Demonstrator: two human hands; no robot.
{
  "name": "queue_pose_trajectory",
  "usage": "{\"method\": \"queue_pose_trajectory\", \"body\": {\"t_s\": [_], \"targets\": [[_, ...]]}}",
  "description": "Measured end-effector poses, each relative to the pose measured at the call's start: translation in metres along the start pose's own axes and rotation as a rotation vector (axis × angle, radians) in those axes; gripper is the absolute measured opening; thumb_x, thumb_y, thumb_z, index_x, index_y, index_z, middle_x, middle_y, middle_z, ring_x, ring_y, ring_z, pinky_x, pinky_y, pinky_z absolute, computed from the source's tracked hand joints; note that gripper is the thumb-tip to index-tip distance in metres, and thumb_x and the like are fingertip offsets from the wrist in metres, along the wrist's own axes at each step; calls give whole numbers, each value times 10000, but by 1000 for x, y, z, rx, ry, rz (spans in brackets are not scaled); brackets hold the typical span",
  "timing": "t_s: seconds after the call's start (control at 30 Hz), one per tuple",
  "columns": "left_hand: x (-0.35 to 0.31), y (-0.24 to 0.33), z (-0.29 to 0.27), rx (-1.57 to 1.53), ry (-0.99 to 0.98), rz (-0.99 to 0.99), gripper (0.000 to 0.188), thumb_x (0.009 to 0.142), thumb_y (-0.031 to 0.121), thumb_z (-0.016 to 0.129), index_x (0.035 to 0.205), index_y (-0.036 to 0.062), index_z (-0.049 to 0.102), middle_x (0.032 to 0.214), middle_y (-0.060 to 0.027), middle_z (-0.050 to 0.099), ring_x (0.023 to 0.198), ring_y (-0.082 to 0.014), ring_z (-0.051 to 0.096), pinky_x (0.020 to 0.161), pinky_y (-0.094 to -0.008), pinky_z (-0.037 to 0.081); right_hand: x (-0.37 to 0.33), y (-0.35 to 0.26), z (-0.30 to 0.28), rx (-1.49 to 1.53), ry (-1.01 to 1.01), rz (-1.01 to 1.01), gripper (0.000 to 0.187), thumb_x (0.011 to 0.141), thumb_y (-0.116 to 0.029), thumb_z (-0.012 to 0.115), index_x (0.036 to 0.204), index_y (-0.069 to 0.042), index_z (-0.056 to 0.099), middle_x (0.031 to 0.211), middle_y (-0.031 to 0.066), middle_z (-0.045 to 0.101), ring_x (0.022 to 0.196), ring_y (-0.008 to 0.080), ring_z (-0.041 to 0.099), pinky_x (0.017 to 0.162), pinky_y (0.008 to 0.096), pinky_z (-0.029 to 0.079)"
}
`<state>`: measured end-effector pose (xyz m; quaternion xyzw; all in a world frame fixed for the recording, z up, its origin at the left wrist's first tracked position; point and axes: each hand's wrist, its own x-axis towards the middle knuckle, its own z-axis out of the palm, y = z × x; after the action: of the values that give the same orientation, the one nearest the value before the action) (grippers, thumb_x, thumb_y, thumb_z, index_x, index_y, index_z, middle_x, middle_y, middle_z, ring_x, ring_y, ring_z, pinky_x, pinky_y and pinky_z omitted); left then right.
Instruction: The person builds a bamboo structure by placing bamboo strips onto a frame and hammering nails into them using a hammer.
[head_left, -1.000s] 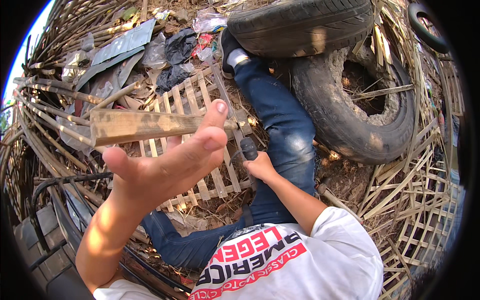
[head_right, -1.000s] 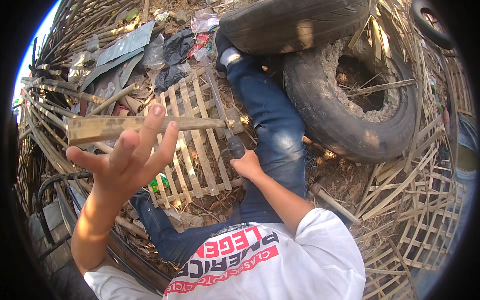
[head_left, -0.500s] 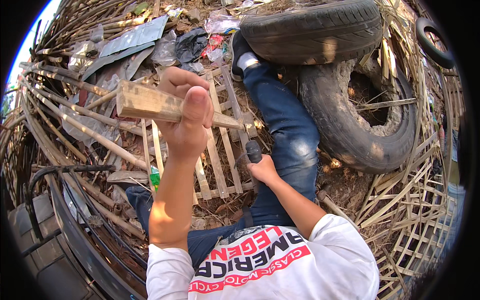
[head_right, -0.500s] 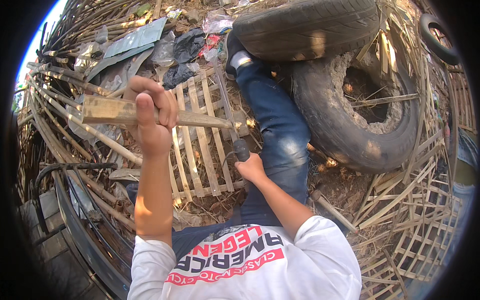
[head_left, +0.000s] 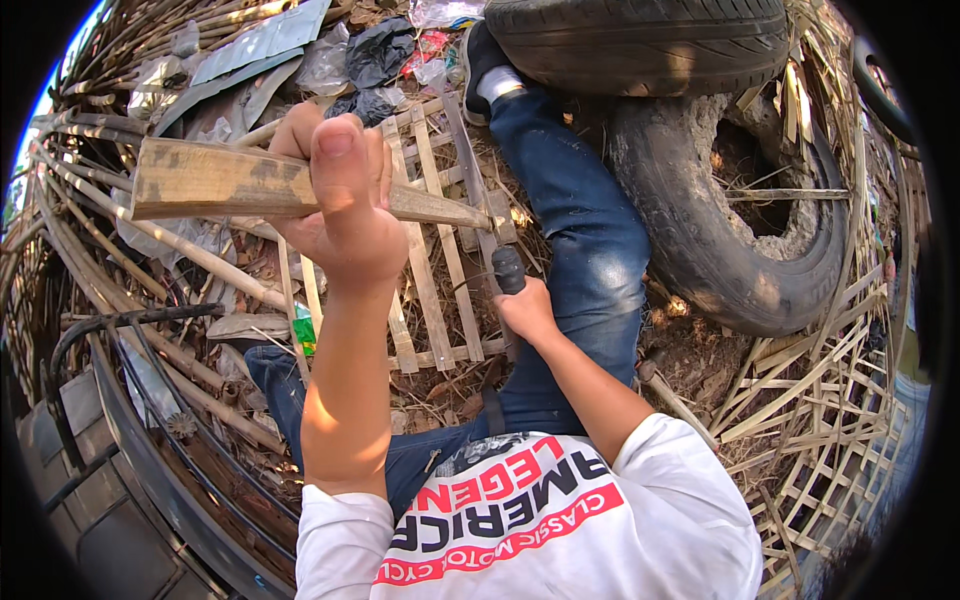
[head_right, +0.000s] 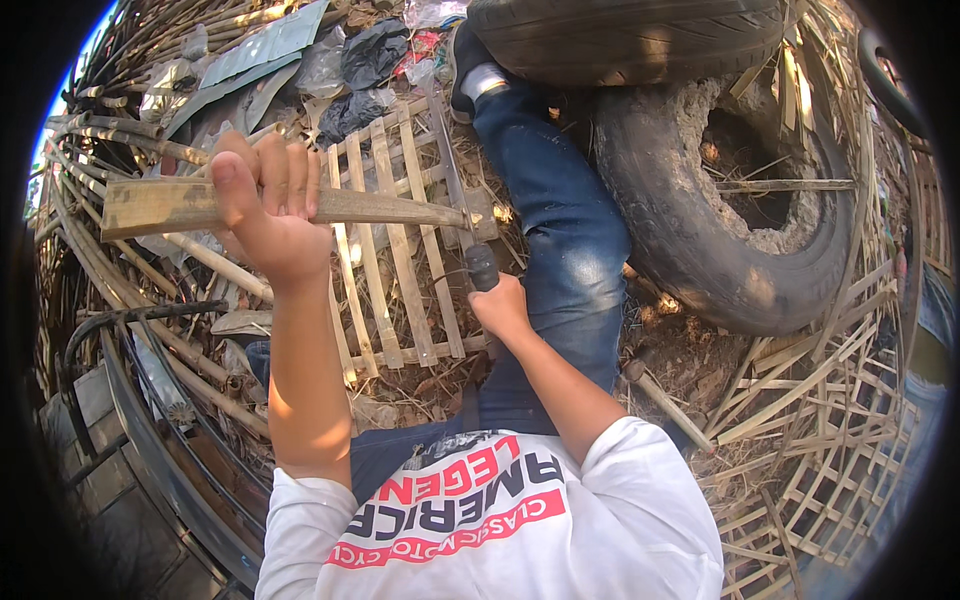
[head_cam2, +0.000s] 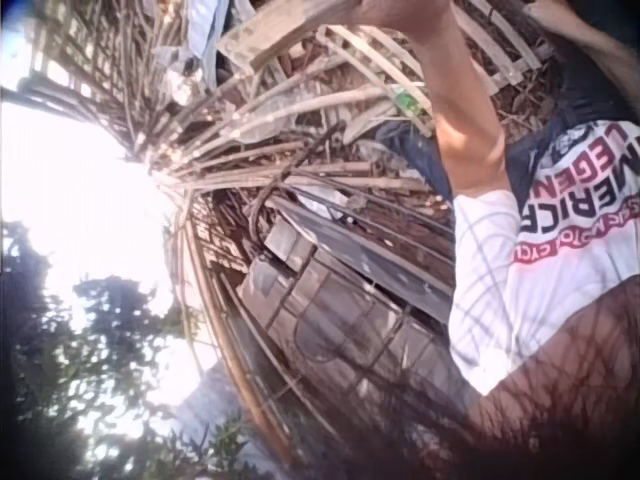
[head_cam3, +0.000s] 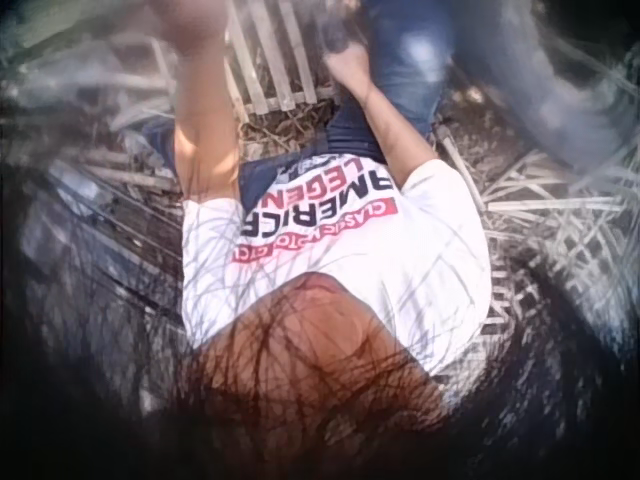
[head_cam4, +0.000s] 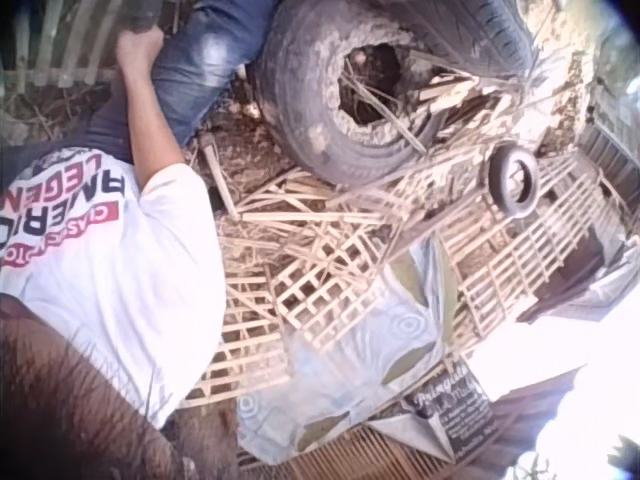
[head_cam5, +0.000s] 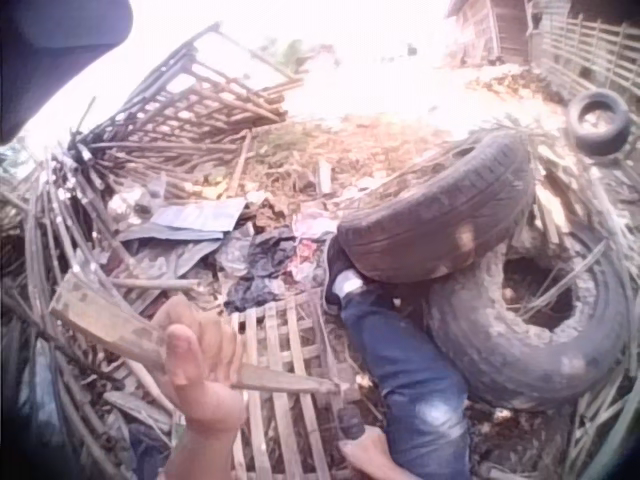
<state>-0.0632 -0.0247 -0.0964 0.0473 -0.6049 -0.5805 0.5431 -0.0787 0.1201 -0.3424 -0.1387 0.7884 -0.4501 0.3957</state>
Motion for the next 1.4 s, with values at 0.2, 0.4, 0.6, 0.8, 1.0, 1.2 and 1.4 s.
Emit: {"method": "queue_pose_trajectory", "body": {"t_s": [0.2,0.4,0.6,0.8,1.0,1.2,1.4], "targets": [[-1,8,1,164,-25,-21,451,921,400,550,649,160,282,510,59,236,414,-48,184,394,-210,189,-15,-13,1,80,10,-168,192,675,-115,645,770,45,596,717,209,656,703,359,659,662,416,495],[-2,7,-6,122,23,-50,421,929,363,526,643,162,290,497,62,239,402,-46,196,385,-203,202,-15,-2,6,33,77,-148,132,664,-83,639,680,17,554,596,116,589,551,233,583,580,382,468],[-1,5,-5,126,13,-49,411,935,350,507,638,167,290,493,64,243,398,-47,193,385,-207,209,-10,-1,1,5,-55,16,158,683,-94,652,776,31,624,711,205,657,696,335,666,666,407,503],[-2,11,13,175,65,-39,398,927,345,485,630,174,283,492,60,236,397,-50,176,391,-207,193,-13,-20,0,105,48,-177,141,676,-77,644,745,41,607,689,213,644,679,352,657,646,420,494],[-4,11,8,191,48,-44,405,919,350,490,621,176,277,483,56,231,399,-51,180,387,-202,199,-20,-24,-7,25,61,-169,157,677,-62,644,805,27,625,701,201,659,676,357,665,641,395,505],[-9,8,13,215,56,-30,413,917,363,503,617,180,286,480,55,231,401,-54,178,388,-205,193,-21,-14,-4,4,66,-92,148,685,-60,646,792,39,618,741,229,661,739,409,653,670,405,505],[-8,11,-5,-113,-7,-124,411,909,338,501,614,175,265,488,48,220,409,-64,164,388,-215,193,-13,15,8,-2,45,-64,136,676,-79,630,720,41,584,641,175,633,595,304,637,608,392,494]]}}
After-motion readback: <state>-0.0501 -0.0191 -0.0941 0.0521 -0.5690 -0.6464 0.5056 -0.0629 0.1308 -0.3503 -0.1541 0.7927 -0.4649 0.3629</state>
